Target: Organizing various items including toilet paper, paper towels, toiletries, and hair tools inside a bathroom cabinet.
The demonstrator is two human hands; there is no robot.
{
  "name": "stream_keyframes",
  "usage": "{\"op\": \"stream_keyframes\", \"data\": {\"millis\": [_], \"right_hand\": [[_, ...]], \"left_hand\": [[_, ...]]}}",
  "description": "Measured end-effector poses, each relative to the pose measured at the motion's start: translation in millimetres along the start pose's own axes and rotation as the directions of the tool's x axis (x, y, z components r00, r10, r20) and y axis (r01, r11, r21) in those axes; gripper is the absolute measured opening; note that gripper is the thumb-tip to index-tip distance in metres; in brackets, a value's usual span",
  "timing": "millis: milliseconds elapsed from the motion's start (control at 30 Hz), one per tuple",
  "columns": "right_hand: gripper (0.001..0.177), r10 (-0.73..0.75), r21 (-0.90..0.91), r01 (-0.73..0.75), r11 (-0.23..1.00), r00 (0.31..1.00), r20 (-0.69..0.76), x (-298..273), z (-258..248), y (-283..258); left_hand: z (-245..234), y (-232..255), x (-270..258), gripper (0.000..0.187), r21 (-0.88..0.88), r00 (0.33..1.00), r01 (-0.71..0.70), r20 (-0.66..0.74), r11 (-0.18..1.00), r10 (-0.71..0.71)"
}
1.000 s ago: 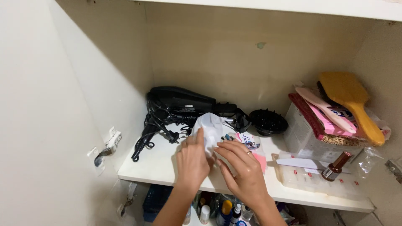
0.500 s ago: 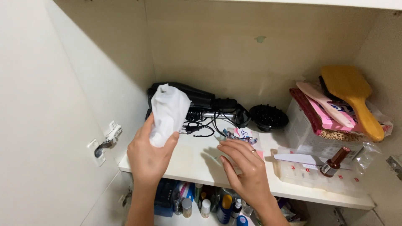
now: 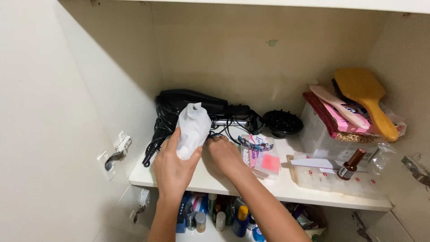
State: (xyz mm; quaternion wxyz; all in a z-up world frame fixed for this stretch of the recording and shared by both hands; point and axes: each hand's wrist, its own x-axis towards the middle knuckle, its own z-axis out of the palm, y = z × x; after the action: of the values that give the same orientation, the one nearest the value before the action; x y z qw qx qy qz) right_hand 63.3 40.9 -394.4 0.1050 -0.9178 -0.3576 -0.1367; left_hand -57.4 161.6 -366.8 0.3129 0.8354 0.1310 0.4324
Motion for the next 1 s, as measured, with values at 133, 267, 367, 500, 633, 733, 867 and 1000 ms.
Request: {"op": "stream_keyframes", "data": {"millis": [133,267,367,500,633,733,867,1000], "right_hand": [[0.039,-0.001,-0.005,0.001,1.000,1.000,-0.031,24,27,12],[0.036,-0.034,0.002,0.034,0.999,0.995,-0.093,29,36,12],[0.033,0.029,-0.032,-0.029,0.999,0.999,-0.026,16,16,0],[0.031,0.067,-0.049,-0.067,0.997,0.998,-0.015,13,17,7],[0.035,0.105,0.043,-0.101,0.994,0.988,-0.110,14,7,8],[0.029,0.169,0.051,-0.163,0.985,0.976,-0.138,25,0,2],[0.032,0.217,-0.032,-0.220,0.975,0.972,-0.090,55,3,-1],[0.050,0.308,-0.065,-0.306,0.950,0.951,0.024,74,11,-9]], "left_hand": [[3,-6,4,0.072,-0.029,0.997,-0.073,-0.043,0.997,0.071],[4,-8,9,0.070,-0.054,0.993,-0.099,-0.065,0.994,0.095],[4,-12,7,0.070,-0.025,0.991,-0.107,-0.078,0.994,0.105],[6,-25,9,0.071,0.015,0.990,-0.104,-0.090,0.994,0.105],[5,-31,9,0.070,0.015,0.991,-0.086,-0.102,0.996,0.087],[4,-34,9,0.070,0.000,0.992,-0.079,-0.099,0.997,0.078],[2,-35,12,0.070,-0.020,0.993,-0.082,-0.093,0.996,0.080],[-3,-33,13,0.070,-0.036,0.992,-0.083,-0.100,0.996,0.079]]}}
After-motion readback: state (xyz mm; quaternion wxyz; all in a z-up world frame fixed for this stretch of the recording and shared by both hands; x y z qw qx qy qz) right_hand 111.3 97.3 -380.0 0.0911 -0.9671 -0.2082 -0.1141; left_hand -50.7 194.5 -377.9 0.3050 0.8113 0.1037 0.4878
